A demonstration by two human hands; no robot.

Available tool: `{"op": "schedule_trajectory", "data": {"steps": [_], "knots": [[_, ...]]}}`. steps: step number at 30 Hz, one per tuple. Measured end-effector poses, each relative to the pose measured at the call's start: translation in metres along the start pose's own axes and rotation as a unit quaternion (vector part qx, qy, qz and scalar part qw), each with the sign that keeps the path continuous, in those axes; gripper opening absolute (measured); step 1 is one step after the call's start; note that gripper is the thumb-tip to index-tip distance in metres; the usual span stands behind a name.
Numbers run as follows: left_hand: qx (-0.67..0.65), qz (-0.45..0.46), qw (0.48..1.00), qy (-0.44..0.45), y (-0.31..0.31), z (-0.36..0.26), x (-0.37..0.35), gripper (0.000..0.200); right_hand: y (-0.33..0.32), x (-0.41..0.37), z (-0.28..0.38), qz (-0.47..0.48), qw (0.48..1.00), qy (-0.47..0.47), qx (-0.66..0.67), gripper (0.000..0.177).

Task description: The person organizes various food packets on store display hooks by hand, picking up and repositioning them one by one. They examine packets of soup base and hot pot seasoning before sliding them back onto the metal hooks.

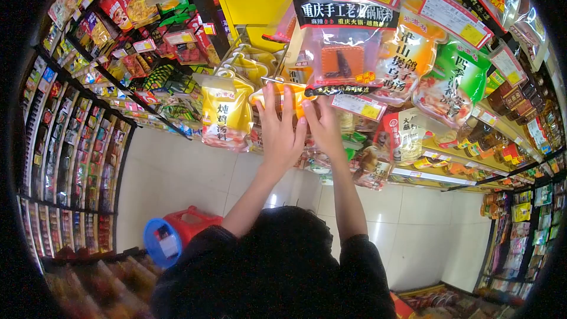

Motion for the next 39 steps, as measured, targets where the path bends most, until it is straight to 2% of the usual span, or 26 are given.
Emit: {"op": "schedule_trajectory", "data": {"steps": [6,9,14,20,24,27,30,32,34,36,38,39], "knots": [[0.0,0.028,0.999,-0.019,0.015,-0.001,0.006,0.071,-0.007,0.005,-0.013,-0.012,1.0,0.019,-0.003,0.034],[-0.001,0.022,0.999,-0.025,0.019,-0.002,0.007,0.072,-0.014,0.007,-0.028,0.01,0.996,0.076,-0.042,0.032],[-0.007,0.012,0.999,-0.034,0.029,0.001,0.007,0.069,-0.014,0.011,-0.038,-0.045,0.997,0.014,-0.06,0.035],[-0.014,0.047,0.998,-0.043,0.04,0.006,-0.003,0.074,-0.004,0.012,-0.009,-0.109,0.978,-0.025,-0.173,0.038],[-0.042,0.059,0.996,-0.043,0.043,0.007,-0.004,0.077,0.0,0.011,-0.016,-0.145,0.966,0.052,-0.206,0.039],[-0.084,0.066,0.994,-0.027,0.049,0.012,0.003,0.078,0.004,0.012,-0.015,-0.184,0.974,0.012,-0.135,0.036],[-0.068,0.055,0.996,-0.009,0.051,0.016,0.012,0.076,0.002,0.017,-0.024,-0.191,0.961,-0.026,-0.199,0.035],[-0.047,0.041,0.998,0.002,0.054,0.019,0.016,0.075,0.0,0.018,-0.038,-0.182,0.965,0.036,-0.185,0.034],[-0.033,0.052,0.998,0.001,0.055,0.02,0.019,0.075,-0.002,0.018,-0.033,-0.167,0.974,0.023,-0.154,0.035],[-0.036,0.04,0.999,0.004,0.058,0.021,0.023,0.075,-0.008,0.011,-0.023,-0.149,0.964,-0.049,-0.216,0.034],[-0.024,0.045,0.999,0.001,0.061,0.022,0.025,0.075,0.0,-0.009,0.011,-0.197,0.905,-0.172,-0.337,0.03],[-0.017,0.047,0.999,0.0,0.063,0.022,0.026,0.074,0.0,-0.023,0.025,-0.184,0.927,-0.141,-0.296,0.03]]}}
Point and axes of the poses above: each hand's wrist, its own x-axis towards the middle knuckle, its own y-axis out of the palm, z = x × y, the point moved 4 cm from there along x, towards the middle knuckle, and after that the axes turned 1 degree about x, right-handed, at the moved point
